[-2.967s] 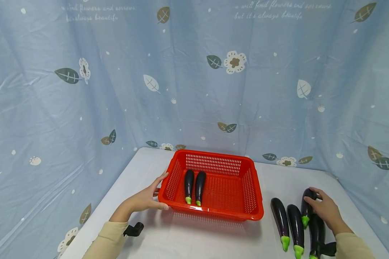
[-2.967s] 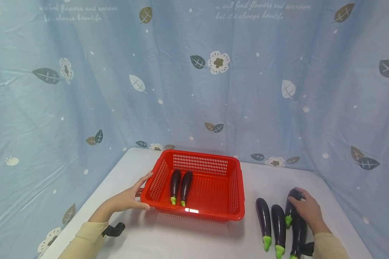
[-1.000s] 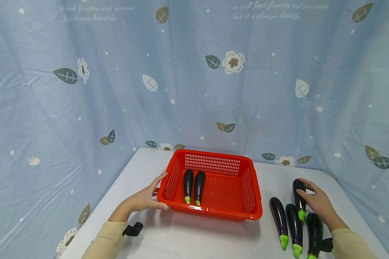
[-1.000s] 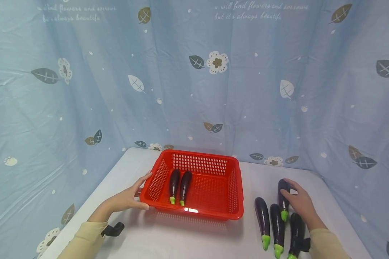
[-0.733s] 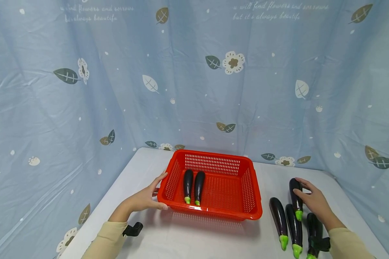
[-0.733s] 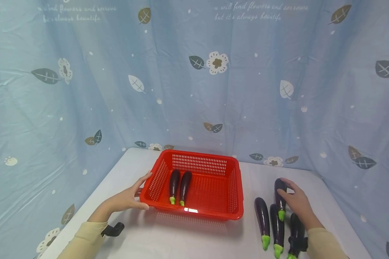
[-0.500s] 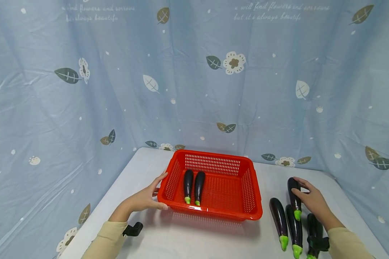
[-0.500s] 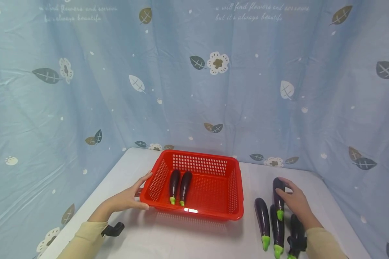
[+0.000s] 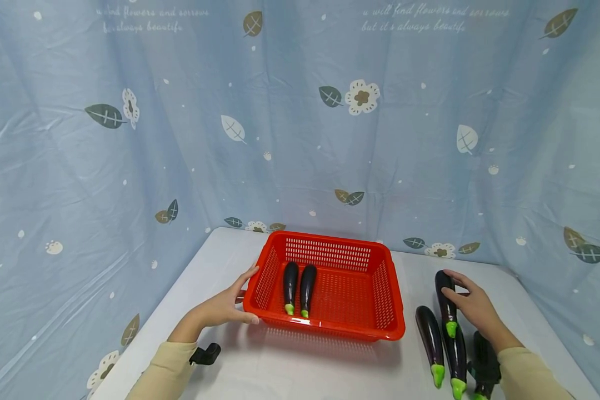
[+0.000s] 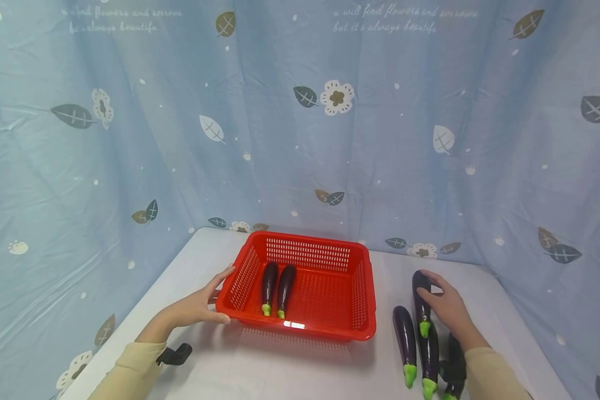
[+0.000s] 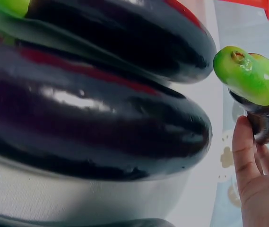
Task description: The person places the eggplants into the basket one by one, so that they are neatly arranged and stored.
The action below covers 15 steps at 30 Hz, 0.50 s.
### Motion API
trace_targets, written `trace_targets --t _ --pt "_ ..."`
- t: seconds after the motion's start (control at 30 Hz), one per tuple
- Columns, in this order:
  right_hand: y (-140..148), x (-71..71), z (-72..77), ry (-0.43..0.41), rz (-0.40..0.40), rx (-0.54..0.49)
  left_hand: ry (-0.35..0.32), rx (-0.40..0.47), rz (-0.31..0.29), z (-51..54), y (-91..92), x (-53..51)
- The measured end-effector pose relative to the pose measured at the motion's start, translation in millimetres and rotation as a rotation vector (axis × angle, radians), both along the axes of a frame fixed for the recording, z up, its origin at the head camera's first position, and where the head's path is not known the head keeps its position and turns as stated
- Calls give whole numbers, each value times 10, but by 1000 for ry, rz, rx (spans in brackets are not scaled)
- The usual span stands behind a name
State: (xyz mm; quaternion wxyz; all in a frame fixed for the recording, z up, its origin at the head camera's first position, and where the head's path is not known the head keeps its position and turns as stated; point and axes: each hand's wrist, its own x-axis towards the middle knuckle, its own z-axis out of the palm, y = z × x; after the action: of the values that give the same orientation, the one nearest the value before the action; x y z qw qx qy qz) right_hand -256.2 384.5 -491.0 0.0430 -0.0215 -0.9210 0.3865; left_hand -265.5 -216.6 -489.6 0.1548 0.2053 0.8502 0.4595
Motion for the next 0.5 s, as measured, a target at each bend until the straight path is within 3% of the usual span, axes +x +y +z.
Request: trace_targets --t 0.5 --pt "-200 -2 89 -45 15 -22 6 6 -10 20 -3 21"
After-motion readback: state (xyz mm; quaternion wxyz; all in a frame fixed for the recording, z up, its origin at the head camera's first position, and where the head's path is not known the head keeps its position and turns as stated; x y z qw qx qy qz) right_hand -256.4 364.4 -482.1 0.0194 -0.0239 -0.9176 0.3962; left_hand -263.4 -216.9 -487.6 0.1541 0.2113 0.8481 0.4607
